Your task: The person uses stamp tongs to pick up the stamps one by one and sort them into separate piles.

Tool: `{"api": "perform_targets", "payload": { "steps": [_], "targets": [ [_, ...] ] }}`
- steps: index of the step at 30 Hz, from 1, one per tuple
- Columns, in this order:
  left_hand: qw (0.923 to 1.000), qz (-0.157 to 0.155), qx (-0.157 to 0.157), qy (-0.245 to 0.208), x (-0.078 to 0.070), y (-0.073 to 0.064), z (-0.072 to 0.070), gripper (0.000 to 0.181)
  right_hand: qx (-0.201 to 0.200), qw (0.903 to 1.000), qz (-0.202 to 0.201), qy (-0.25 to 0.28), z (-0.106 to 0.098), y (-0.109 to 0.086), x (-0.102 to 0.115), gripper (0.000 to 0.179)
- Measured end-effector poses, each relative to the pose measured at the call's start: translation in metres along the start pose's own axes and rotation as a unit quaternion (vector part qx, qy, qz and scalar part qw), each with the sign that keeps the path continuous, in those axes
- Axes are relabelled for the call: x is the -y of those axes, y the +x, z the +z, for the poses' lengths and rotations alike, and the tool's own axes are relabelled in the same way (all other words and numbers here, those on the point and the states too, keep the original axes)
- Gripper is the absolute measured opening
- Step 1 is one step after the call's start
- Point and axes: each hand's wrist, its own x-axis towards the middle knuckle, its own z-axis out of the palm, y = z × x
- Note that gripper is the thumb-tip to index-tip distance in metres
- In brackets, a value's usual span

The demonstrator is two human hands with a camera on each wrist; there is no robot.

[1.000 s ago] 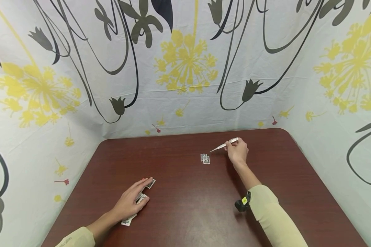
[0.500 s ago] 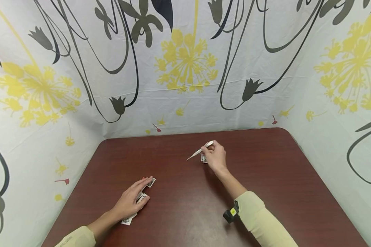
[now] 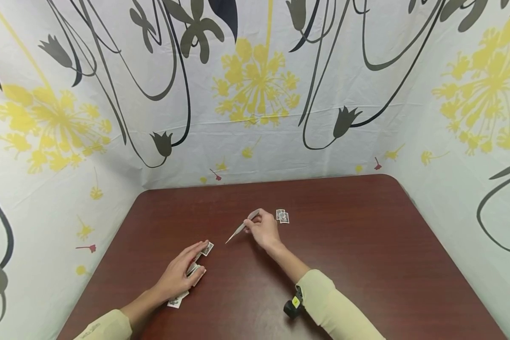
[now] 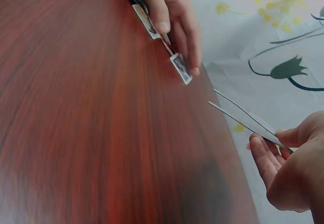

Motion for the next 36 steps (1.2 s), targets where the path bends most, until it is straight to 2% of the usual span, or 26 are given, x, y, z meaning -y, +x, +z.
{"api": "perform_targets", "payload": {
  "steps": [11, 19, 30, 36],
  "targets": [
    [0.9994, 0.000, -0.031, -0.017, 0.003, -0.003, 0.001, 0.069, -0.014, 0.9996, 0.023, 0.003, 0.025, 0.005, -0.011, 0.008],
    [0.9984, 0.013, -0.051, -0.019, 0.004, -0.003, 0.002, 0.062, -0.024, 0.9993, 0.027, 0.003, 0.030, 0.007, -0.014, 0.009],
    [0.9971, 0.030, -0.070, -0.005, 0.007, -0.004, 0.003, 0.057, -0.019, 0.9993, 0.032, -0.007, 0.039, 0.009, -0.018, 0.009],
    [0.9971, 0.028, -0.070, 0.003, 0.004, -0.004, 0.002, 0.054, -0.016, 0.9994, 0.031, -0.001, 0.042, 0.008, -0.021, 0.008]
  ]
}}
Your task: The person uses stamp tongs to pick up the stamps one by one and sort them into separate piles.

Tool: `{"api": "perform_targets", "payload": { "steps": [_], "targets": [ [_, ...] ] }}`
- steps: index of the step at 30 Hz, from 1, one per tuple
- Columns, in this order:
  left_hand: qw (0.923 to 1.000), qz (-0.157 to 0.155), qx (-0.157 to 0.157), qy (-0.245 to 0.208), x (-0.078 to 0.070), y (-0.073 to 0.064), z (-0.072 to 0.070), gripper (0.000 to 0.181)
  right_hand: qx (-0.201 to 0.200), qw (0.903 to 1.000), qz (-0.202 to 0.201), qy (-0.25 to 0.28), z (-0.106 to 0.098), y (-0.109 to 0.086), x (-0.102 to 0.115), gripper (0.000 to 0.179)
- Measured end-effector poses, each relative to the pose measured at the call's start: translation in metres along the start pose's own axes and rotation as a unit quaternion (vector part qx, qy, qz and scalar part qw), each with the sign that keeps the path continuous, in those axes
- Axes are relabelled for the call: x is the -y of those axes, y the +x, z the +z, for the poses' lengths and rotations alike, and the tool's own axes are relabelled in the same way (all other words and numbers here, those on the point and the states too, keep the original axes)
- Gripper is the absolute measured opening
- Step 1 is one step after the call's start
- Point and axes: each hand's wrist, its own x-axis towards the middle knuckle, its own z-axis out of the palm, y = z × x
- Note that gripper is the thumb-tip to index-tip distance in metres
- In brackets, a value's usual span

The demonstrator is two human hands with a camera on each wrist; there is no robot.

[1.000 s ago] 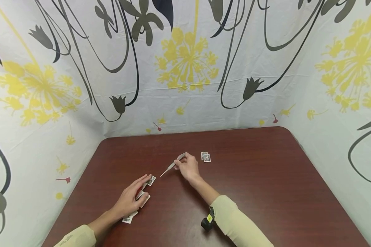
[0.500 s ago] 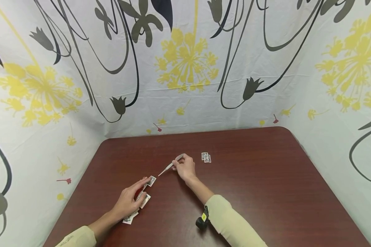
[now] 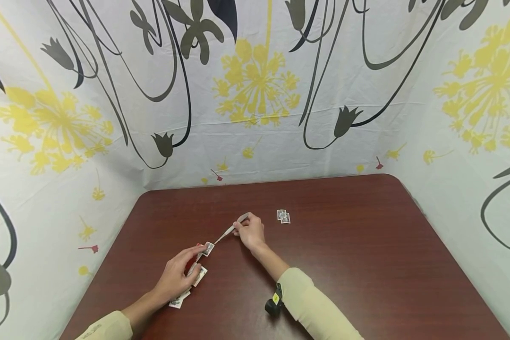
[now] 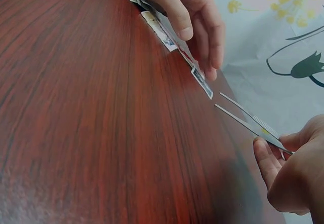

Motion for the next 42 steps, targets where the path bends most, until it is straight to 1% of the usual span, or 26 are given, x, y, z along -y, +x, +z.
{"api": "perform_targets", "payload": {
  "steps": [5, 8, 13, 19, 27, 33, 38, 42],
  "targets": [
    [0.9996, 0.006, 0.017, 0.023, 0.000, 0.000, -0.004, 0.057, 0.004, 1.0000, 0.000, -0.001, 0.004, -0.002, 0.000, 0.007],
    [0.9988, 0.016, 0.025, 0.038, -0.001, -0.002, -0.006, 0.059, 0.004, 1.0000, -0.001, -0.003, 0.006, -0.001, -0.001, 0.008],
    [0.9975, 0.038, 0.033, 0.050, -0.002, -0.005, -0.004, 0.060, 0.006, 1.0000, -0.003, -0.006, 0.009, 0.001, -0.002, 0.008],
    [0.9967, 0.045, 0.035, 0.058, 0.000, -0.006, -0.002, 0.060, 0.009, 1.0000, -0.002, -0.002, 0.012, 0.002, -0.002, 0.007],
    [0.9967, 0.035, 0.046, 0.056, -0.001, -0.004, -0.003, 0.059, 0.002, 0.9999, -0.011, -0.006, 0.013, 0.000, 0.001, 0.007],
    [0.9970, 0.033, 0.041, 0.056, -0.001, -0.005, -0.002, 0.060, -0.010, 0.9997, -0.018, -0.015, 0.013, -0.001, 0.000, 0.008],
    [0.9974, 0.030, 0.039, 0.053, -0.001, -0.005, -0.003, 0.060, -0.008, 0.9997, -0.018, -0.015, 0.013, 0.000, -0.001, 0.008],
    [0.9975, 0.027, 0.043, 0.049, -0.002, -0.005, -0.003, 0.060, -0.005, 0.9998, -0.016, -0.009, 0.014, 0.000, -0.002, 0.007]
  ]
}}
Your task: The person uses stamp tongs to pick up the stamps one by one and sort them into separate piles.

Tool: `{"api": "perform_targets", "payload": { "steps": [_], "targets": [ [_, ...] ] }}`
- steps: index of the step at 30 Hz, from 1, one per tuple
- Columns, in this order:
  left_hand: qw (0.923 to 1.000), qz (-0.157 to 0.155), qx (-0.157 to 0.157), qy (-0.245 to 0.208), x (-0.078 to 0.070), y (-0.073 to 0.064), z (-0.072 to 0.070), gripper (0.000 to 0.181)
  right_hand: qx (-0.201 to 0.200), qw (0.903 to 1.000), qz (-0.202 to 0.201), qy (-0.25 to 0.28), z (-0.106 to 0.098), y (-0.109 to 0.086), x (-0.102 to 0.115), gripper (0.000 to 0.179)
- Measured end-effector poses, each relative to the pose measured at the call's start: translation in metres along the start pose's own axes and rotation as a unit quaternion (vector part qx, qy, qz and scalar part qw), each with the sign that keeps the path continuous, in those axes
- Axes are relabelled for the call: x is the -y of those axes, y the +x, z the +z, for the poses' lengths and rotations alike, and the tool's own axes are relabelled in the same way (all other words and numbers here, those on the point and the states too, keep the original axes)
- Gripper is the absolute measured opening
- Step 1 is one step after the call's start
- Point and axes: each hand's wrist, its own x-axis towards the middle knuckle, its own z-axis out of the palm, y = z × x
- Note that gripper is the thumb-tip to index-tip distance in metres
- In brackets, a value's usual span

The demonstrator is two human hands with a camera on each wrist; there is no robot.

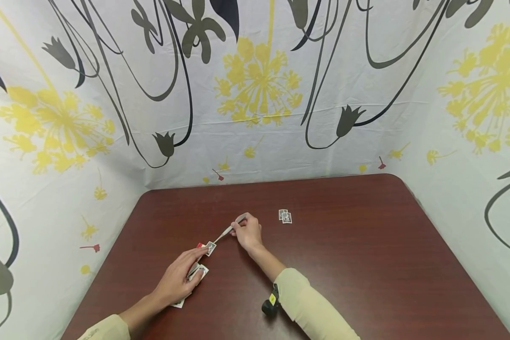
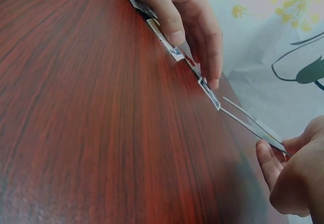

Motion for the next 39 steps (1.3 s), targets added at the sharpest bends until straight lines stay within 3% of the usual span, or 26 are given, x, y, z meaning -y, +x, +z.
{"api": "perform_targets", "payload": {
  "steps": [21, 39],
  "targets": [
    [1.0000, 0.002, 0.004, 0.000, 0.001, 0.000, 0.001, 0.061, -0.003, 1.0000, 0.001, 0.004, 0.002, -0.001, -0.002, 0.008],
    [0.9999, 0.012, -0.002, 0.002, 0.001, 0.000, 0.001, 0.059, -0.039, 0.9991, -0.010, -0.016, 0.011, -0.002, -0.001, 0.009]
  ]
}}
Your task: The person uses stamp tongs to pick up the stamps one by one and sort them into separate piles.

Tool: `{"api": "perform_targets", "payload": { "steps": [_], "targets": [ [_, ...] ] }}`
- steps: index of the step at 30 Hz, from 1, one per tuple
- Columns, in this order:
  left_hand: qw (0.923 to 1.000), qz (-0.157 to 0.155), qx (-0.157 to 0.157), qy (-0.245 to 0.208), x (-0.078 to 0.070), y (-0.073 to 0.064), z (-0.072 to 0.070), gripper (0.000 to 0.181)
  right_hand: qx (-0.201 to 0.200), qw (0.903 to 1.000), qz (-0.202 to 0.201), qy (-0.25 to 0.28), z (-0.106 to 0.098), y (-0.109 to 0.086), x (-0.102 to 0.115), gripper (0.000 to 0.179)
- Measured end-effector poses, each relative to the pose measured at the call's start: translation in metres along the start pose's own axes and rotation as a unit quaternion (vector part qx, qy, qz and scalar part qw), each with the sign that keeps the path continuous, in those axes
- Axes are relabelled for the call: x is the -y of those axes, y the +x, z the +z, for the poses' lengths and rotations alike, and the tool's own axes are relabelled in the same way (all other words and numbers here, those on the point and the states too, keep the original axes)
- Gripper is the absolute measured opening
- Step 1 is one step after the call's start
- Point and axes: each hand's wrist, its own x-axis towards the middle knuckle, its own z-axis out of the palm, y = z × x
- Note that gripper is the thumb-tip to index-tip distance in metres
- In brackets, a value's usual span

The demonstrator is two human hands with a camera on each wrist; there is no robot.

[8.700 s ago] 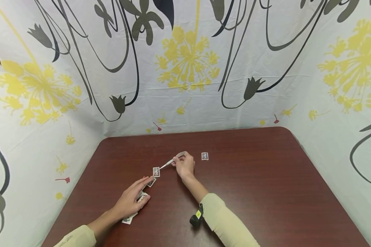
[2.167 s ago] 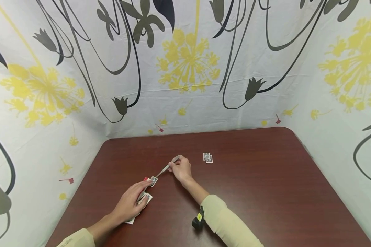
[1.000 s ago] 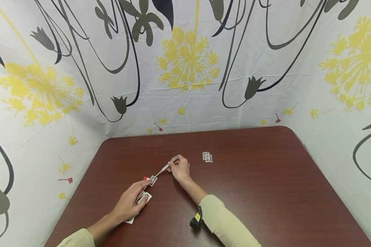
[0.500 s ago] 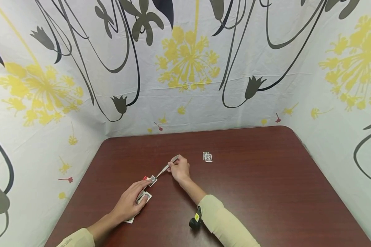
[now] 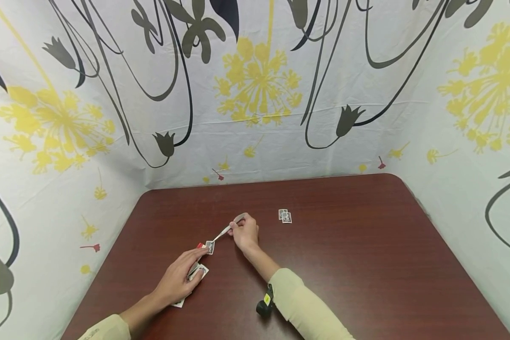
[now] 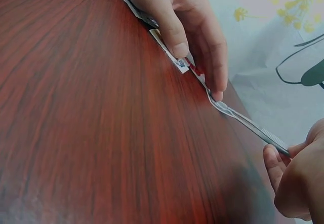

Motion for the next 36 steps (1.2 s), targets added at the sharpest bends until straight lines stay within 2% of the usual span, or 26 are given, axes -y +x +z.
{"api": "perform_targets", "payload": {
  "steps": [17, 24, 36],
  "targets": [
    [1.0000, -0.004, 0.005, 0.005, 0.0022, 0.0002, 0.0006, 0.059, 0.001, 0.9996, 0.012, 0.024, -0.0021, -0.0041, -0.0015, 0.010],
    [1.0000, 0.002, -0.001, 0.008, 0.0010, 0.0003, 0.0006, 0.061, -0.008, 0.9998, 0.006, 0.016, -0.0012, -0.0048, -0.0014, 0.011],
    [1.0000, 0.004, -0.004, 0.008, -0.0011, -0.0002, -0.0002, 0.061, -0.027, 0.9986, 0.001, 0.046, -0.0064, -0.0003, 0.0024, 0.010]
  ]
}}
